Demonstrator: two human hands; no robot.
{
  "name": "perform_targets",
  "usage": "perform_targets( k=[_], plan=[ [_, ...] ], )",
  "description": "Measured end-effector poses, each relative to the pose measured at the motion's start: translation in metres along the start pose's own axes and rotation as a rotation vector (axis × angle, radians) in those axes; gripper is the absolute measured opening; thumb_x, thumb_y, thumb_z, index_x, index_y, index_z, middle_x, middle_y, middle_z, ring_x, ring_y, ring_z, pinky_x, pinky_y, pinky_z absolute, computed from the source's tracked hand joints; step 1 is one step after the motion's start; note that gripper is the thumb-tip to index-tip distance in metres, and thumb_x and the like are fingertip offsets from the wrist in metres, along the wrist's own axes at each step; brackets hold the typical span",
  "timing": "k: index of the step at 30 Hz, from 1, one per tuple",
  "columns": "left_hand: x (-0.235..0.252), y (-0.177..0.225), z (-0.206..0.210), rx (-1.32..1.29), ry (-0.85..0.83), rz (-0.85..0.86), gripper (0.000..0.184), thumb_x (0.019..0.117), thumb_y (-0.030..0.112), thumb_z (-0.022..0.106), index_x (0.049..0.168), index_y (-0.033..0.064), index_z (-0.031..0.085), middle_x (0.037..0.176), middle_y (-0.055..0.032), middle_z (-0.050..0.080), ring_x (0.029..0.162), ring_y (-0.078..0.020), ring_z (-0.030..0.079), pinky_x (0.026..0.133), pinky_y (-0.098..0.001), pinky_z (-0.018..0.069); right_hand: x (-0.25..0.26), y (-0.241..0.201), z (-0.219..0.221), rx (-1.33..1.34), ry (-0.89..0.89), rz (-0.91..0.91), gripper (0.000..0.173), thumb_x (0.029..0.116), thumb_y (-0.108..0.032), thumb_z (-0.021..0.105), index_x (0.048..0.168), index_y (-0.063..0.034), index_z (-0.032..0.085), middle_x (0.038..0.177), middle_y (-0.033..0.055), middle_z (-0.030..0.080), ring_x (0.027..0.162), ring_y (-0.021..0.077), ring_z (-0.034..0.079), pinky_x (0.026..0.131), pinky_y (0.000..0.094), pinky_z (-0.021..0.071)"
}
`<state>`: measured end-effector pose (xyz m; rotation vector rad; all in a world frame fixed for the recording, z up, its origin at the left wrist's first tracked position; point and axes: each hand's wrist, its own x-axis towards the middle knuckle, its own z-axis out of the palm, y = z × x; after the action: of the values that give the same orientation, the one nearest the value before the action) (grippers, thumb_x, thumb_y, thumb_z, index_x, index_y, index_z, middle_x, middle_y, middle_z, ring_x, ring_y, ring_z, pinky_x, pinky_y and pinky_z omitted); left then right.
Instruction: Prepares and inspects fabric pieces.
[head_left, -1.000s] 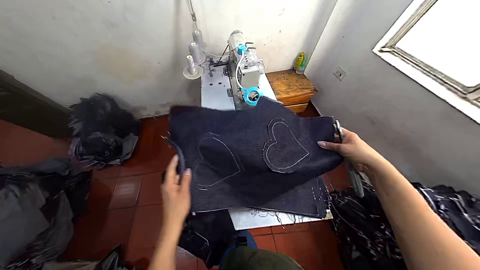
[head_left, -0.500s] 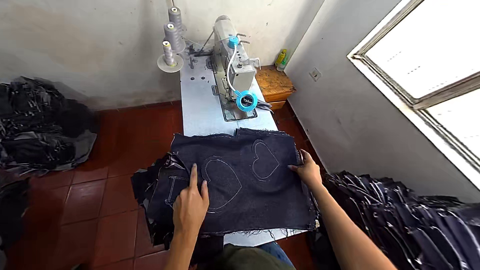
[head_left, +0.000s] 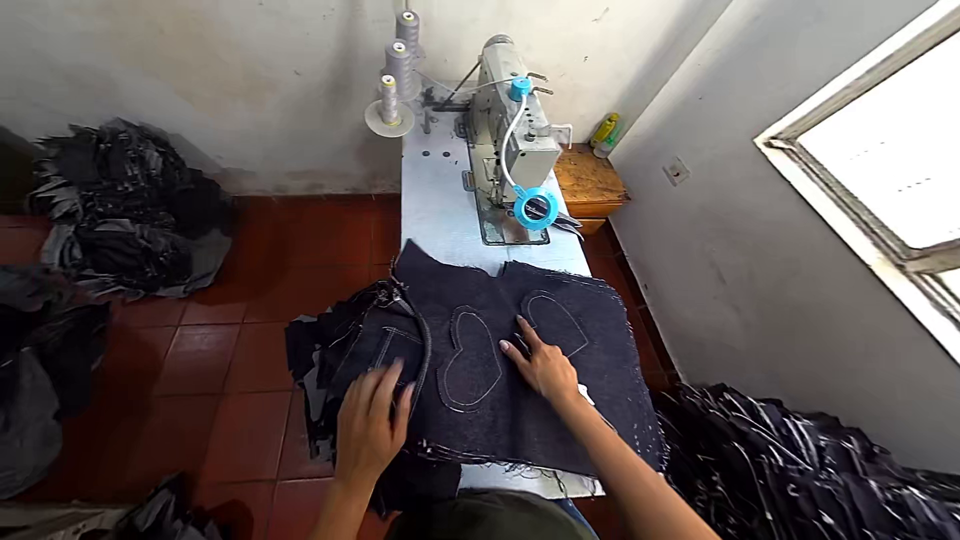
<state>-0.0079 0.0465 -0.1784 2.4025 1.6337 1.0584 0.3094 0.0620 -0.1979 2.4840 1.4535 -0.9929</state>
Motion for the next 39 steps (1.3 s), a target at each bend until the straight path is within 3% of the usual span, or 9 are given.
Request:
perform_targets(
  k=[2,5,9,12,18,24,31,35,39],
  plan=[
    [-0.059,-0.037,-0.008,-0.044,-0.106,-0.026,0.038,0.0959,0.035,0.059,0.113,0.0029,0.068,0.108,-0.018,0.071,0.097,-0.0325,0.07,0.085,-0.0493,0.0582,0.004,0.001,-0.002,0.005,0.02,-0.017,0.083,0.0927,-0.081,0.04,0.162,-0.0371,0.029,0.121,0.0199,0.071,0.108,0.0431,0.069,0.089,0.0635,0.0533],
    [-0.11,-0.063,-0.01,-0.123,-0.612,-0.256,0.07,0.0753,0.023,0.081,0.14,0.0077,0.06,0.146,-0.0207,0.055,0.136,-0.0406,0.051,0.114,-0.0616,0.0381,0.009,0.004,0.005,0.025,0.074,-0.073,0.081,0.0939,-0.078,0.045,0.161,-0.0333,0.035,0.119,0.0228,0.071,0.107,0.0457,0.069,0.089,0.0658,0.052],
    [-0.111,-0.071,-0.007,-0.228,-0.708,-0.409,0.039,0.1001,0.026,0.063,0.128,0.0003,0.066,0.132,-0.0161,0.067,0.132,-0.0293,0.058,0.12,-0.048,0.0355,0.009,0.006,0.008,0.033,0.087,-0.121,0.082,0.0964,-0.075,0.043,0.162,-0.0281,0.032,0.114,0.0265,0.071,0.104,0.047,0.069,0.09,0.0649,0.0519],
    [-0.114,-0.058,-0.027,-0.581,-0.415,-0.561,0.025,0.0945,0.01,0.062,0.115,-0.0037,0.065,0.103,-0.0143,0.071,0.099,-0.02,0.07,0.094,-0.0405,0.0558,0.002,0.009,0.0,0.132,0.076,-0.193,0.07,0.1071,-0.06,0.032,0.16,-0.015,0.034,0.11,0.0268,0.07,0.094,0.0436,0.071,0.087,0.0614,0.0548],
    [-0.1,-0.006,-0.044,-0.621,0.123,-0.697,0.024,0.088,-0.002,0.054,0.111,-0.0085,0.056,0.095,-0.0129,0.065,0.087,-0.0142,0.065,0.081,-0.031,0.056,-0.118,-0.035,-0.023,-0.041,0.117,-0.581,0.033,0.1064,-0.026,0.052,0.111,0.0027,0.067,0.093,0.0288,0.069,0.091,0.0488,0.07,0.079,0.0653,0.0539],
    [-0.082,0.036,-0.057,-0.392,0.079,-0.755,0.025,0.0906,0.003,0.054,0.113,-0.006,0.059,0.093,-0.0152,0.067,0.085,-0.0239,0.066,0.078,-0.0431,0.0553,-0.191,-0.112,0.033,-0.402,-0.017,-0.681,0.029,0.1044,0.001,0.037,0.124,0.0089,0.056,0.112,0.0298,0.067,0.107,0.0457,0.068,0.085,0.0565,0.0554],
    [-0.079,0.061,-0.104,-0.205,-0.044,-0.797,0.026,0.0954,0.008,0.054,0.12,0.0001,0.059,0.094,-0.0143,0.069,0.086,-0.0274,0.069,0.078,-0.0474,0.0562,-0.181,-0.093,0.037,-0.121,-0.018,-0.725,0.043,0.1095,-0.037,0.04,0.13,-0.0038,0.058,0.111,0.0258,0.069,0.106,0.0444,0.069,0.088,0.0606,0.0536],
    [-0.077,0.089,-0.156,-0.187,-0.12,-0.618,0.026,0.0907,0.011,0.054,0.114,0.0018,0.063,0.086,-0.0102,0.068,0.079,-0.0242,0.067,0.073,-0.046,0.0554,-0.188,-0.062,0.054,0.204,-0.283,-0.84,0.096,0.0803,-0.065,0.077,0.156,-0.0182,0.041,0.124,0.0211,0.068,0.112,0.0379,0.067,0.099,0.0597,0.0516],
    [-0.065,0.08,-0.198,0.19,-0.086,-0.236,0.031,0.0869,0.012,0.069,0.116,0.0023,0.072,0.108,-0.0161,0.074,0.102,-0.0355,0.07,0.092,-0.0589,0.0523,-0.23,-0.061,0.057,0.357,-0.308,-0.938,0.04,0.0935,-0.044,0.07,0.097,-0.0042,0.07,0.081,0.0106,0.065,0.078,0.0252,0.063,0.076,0.0506,0.0507]
  ],
)
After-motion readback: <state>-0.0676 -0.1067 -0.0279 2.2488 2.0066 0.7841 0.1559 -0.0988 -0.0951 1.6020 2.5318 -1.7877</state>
